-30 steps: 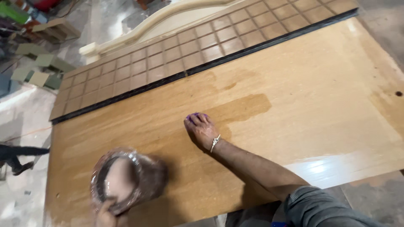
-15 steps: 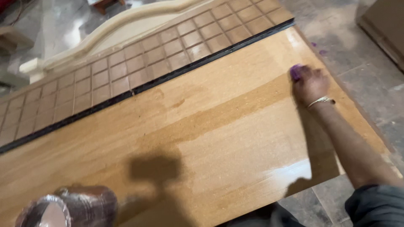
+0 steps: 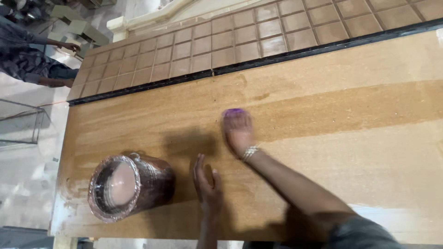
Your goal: The person applies a liquid finish to a large wooden board using a purple cloth. They repeatedly dip the cloth into a metal container and wipe the finish onto the board's surface, covering the edges and main area.
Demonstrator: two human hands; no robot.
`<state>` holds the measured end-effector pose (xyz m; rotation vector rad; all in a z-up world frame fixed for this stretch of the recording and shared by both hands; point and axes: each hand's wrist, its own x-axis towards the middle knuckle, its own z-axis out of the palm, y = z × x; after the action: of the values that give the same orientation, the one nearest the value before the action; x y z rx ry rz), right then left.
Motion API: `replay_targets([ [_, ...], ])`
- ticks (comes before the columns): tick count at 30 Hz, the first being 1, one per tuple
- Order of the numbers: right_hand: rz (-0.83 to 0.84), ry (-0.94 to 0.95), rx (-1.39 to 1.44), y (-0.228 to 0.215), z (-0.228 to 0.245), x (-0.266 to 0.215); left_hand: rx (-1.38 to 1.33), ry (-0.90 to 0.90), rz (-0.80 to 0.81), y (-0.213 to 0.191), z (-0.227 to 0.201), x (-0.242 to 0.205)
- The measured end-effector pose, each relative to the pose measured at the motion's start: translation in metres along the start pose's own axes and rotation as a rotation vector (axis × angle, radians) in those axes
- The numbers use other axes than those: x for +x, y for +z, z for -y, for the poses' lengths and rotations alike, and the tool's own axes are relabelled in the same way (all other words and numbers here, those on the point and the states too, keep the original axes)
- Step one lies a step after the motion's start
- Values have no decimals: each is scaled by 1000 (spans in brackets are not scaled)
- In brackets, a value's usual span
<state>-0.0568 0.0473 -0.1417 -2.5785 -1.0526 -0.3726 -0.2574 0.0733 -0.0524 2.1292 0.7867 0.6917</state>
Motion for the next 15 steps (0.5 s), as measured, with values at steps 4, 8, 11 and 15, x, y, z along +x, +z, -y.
replay_targets([
  [4,-4,-246,162,39,70,45,-90,42,-93,4,-4,-1],
  [8,-31,-262,238,-4,12,43,-38,114,-17,36,-12,3],
  [11,-11,-178,-68,-75,-85,22,31,339,93,70,-34,12],
  [15,-241,104,-189,-156,-247,-34,162,562,211,117,-75,15],
])
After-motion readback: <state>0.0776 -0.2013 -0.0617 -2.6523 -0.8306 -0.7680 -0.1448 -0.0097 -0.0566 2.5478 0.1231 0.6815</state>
